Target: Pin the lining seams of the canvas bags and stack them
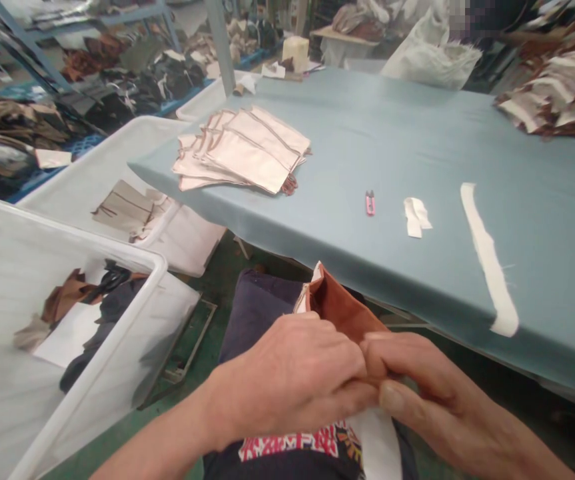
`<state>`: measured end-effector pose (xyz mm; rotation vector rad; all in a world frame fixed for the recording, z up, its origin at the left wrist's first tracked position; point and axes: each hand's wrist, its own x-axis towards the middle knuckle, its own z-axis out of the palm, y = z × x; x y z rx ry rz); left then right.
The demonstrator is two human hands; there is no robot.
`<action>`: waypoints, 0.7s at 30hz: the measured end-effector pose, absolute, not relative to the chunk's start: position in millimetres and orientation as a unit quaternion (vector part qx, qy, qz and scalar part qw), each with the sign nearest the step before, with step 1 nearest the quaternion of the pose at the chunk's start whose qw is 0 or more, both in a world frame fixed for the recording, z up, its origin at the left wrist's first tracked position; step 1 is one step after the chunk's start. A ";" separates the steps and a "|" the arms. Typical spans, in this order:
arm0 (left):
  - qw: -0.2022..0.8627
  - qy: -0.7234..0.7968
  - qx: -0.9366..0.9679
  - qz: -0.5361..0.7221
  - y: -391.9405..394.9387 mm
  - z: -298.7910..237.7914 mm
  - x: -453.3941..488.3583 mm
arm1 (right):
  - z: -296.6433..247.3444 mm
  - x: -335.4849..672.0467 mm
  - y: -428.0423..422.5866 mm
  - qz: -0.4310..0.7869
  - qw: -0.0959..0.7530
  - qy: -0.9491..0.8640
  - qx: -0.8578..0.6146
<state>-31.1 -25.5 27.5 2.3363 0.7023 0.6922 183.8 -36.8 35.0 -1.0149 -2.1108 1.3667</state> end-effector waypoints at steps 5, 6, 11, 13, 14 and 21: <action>0.390 0.256 0.833 0.296 -2.1 5.1 -42.1 | 21.8 179.2 -27.1 0.632 0.224 -0.661 -0.337; 0.410 0.252 0.822 0.305 3.8 1.3 -44.0 | 20.7 181.5 -24.9 0.635 0.239 -0.656 -0.332; 0.448 0.247 0.806 0.297 29.3 -3.1 -53.1 | 26.9 205.6 -10.0 0.565 0.258 -0.707 -0.338; 0.436 0.250 0.819 0.277 34.7 -0.8 -55.6 | 30.7 217.4 -3.8 0.519 0.241 -0.728 -0.378; 0.431 0.248 0.825 0.269 36.4 0.4 -56.2 | 31.6 222.6 -1.0 0.496 0.230 -0.735 -0.401; 0.432 0.209 0.851 0.213 40.0 15.0 -49.7 | 17.4 236.1 16.0 0.376 0.198 -0.781 -0.457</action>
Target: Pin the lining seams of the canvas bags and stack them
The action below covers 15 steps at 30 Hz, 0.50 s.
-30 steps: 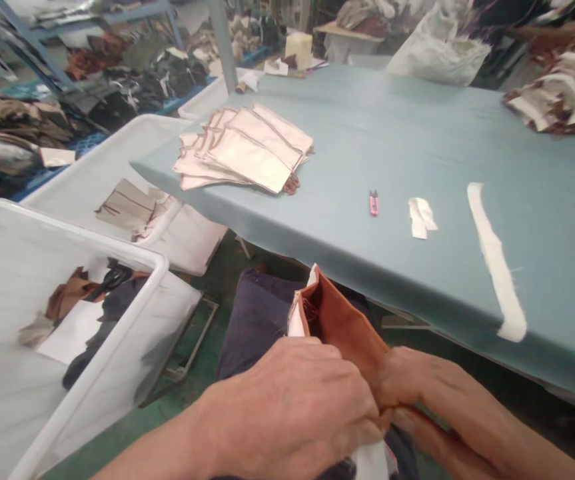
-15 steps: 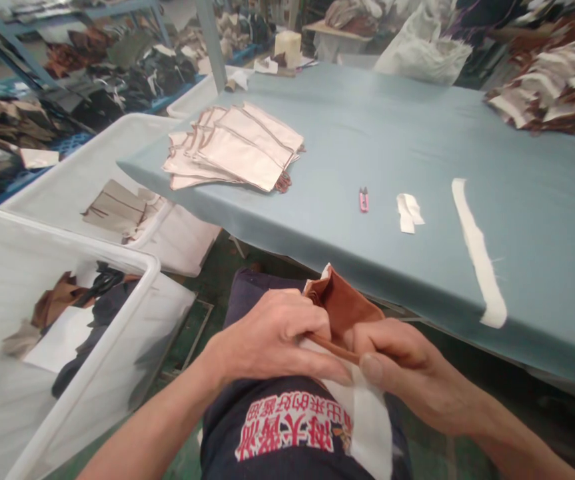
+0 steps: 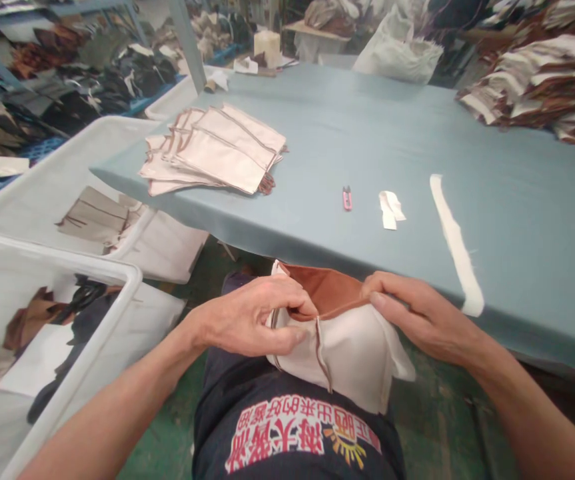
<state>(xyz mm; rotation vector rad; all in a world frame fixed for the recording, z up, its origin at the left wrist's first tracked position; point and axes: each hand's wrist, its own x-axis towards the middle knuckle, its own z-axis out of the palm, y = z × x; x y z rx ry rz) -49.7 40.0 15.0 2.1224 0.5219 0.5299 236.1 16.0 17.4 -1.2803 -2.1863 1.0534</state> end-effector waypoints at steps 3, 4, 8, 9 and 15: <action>0.408 0.205 0.870 0.187 43.5 29.3 -44.0 | 10.9 231.9 25.0 0.347 0.216 -0.791 -0.456; 0.397 0.207 0.875 0.183 44.8 34.7 -42.2 | 10.2 229.8 28.5 0.335 0.225 -0.795 -0.453; 0.354 0.217 0.890 0.188 49.3 55.4 -36.5 | 12.2 221.0 44.8 0.270 0.261 -0.817 -0.438; 0.348 0.221 0.891 0.190 50.3 59.5 -35.1 | 12.8 219.0 49.3 0.252 0.272 -0.823 -0.431; 0.372 0.235 0.873 0.209 52.8 68.2 -27.5 | 17.5 208.3 64.6 0.220 0.318 -0.838 -0.385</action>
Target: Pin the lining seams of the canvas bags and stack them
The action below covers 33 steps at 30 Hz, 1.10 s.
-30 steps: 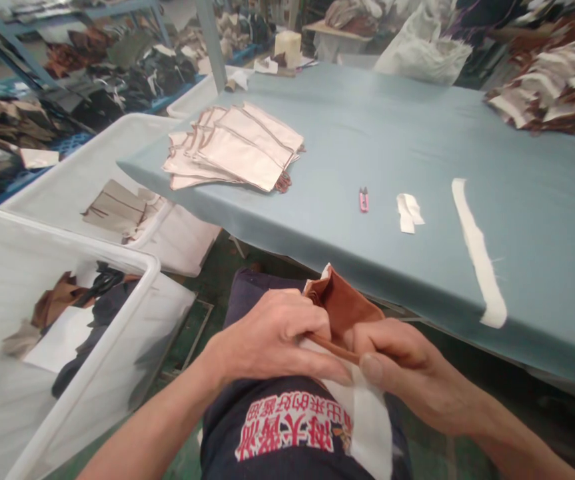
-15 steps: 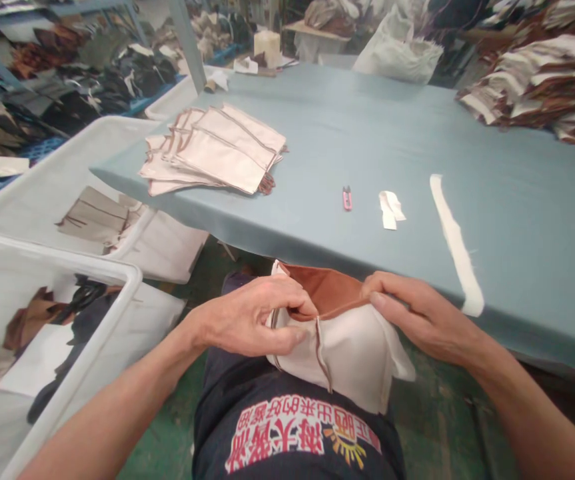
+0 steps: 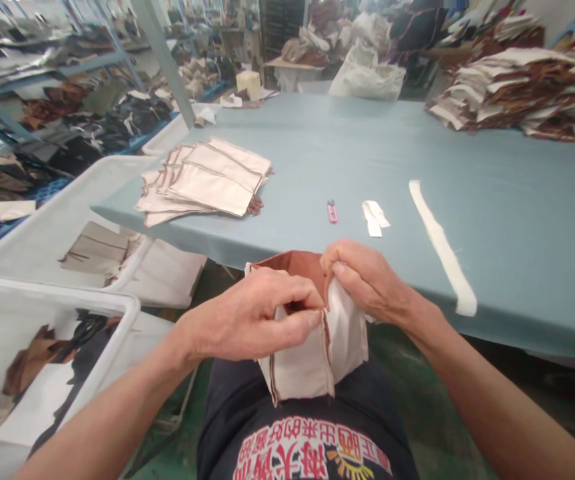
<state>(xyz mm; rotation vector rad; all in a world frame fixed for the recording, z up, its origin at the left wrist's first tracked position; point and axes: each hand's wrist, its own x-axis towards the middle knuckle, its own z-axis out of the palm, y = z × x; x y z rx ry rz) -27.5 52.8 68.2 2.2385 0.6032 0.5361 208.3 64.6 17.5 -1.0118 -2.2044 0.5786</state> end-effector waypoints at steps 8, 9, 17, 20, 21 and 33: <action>0.431 0.241 0.834 0.246 45.9 69.0 -28.4 | 43.0 192.3 35.1 0.281 0.378 -0.834 -0.287; 0.434 0.245 0.831 0.247 44.8 69.1 -28.8 | 43.8 191.7 32.7 0.282 0.377 -0.832 -0.292; 0.487 0.252 0.804 0.229 41.4 65.6 -32.2 | 40.4 194.6 25.7 0.430 0.341 -0.774 -0.318; 0.495 0.250 0.807 0.204 44.1 63.9 -36.7 | 38.9 193.4 23.8 0.466 0.330 -0.752 -0.329; 0.493 0.246 0.811 0.196 45.3 63.7 -38.6 | 38.2 192.9 23.3 0.478 0.325 -0.746 -0.330; 0.399 0.311 0.837 0.208 38.5 64.4 -48.3 | 39.7 177.0 20.1 0.444 0.311 -0.747 -0.386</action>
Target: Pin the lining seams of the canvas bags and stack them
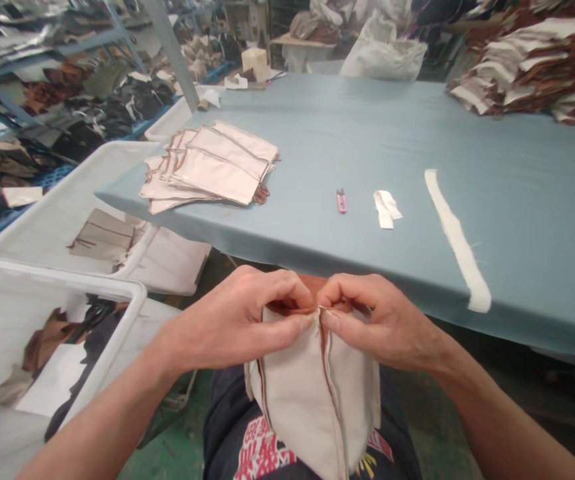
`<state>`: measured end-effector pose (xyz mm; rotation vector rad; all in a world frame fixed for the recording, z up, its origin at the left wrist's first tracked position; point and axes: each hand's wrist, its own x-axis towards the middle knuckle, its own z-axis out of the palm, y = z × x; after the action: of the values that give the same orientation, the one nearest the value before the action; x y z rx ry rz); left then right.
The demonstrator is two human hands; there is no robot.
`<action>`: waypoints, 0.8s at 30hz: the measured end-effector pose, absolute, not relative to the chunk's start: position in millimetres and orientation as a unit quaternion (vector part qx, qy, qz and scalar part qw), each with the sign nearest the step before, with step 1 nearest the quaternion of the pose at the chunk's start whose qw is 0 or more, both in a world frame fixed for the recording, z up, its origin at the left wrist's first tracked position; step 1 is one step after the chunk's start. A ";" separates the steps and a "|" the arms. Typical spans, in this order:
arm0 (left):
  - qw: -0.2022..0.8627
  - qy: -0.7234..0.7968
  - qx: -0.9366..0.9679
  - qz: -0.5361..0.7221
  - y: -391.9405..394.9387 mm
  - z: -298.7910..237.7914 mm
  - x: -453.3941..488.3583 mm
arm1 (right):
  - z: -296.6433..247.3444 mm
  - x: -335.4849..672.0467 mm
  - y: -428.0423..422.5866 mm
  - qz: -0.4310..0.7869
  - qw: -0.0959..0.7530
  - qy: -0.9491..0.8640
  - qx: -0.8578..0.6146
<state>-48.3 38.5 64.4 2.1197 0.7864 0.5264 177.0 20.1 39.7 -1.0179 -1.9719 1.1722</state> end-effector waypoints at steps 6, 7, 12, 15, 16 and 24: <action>0.323 0.310 0.861 0.241 30.7 61.7 -50.8 | 42.1 170.1 18.0 0.416 0.316 -0.754 -0.397; 0.310 0.308 0.866 0.243 30.0 61.9 -51.3 | 42.8 169.3 17.7 0.410 0.317 -0.757 -0.398; 0.232 0.300 0.893 0.242 27.5 66.8 -50.6 | 46.0 166.2 14.7 0.386 0.327 -0.764 -0.401; 0.209 0.303 0.903 0.223 26.8 67.2 -48.7 | 46.0 165.5 12.2 0.367 0.328 -0.769 -0.408; 0.205 0.303 0.905 0.218 26.7 66.2 -48.1 | 45.6 165.6 11.6 0.362 0.327 -0.771 -0.410; 0.252 0.331 0.868 0.271 28.5 55.8 -44.5 | 42.1 166.2 12.1 0.382 0.337 -0.755 -0.412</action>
<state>-44.5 28.5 55.8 2.3614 0.9007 0.7372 166.2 12.1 42.1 -1.0727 -1.9683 0.9968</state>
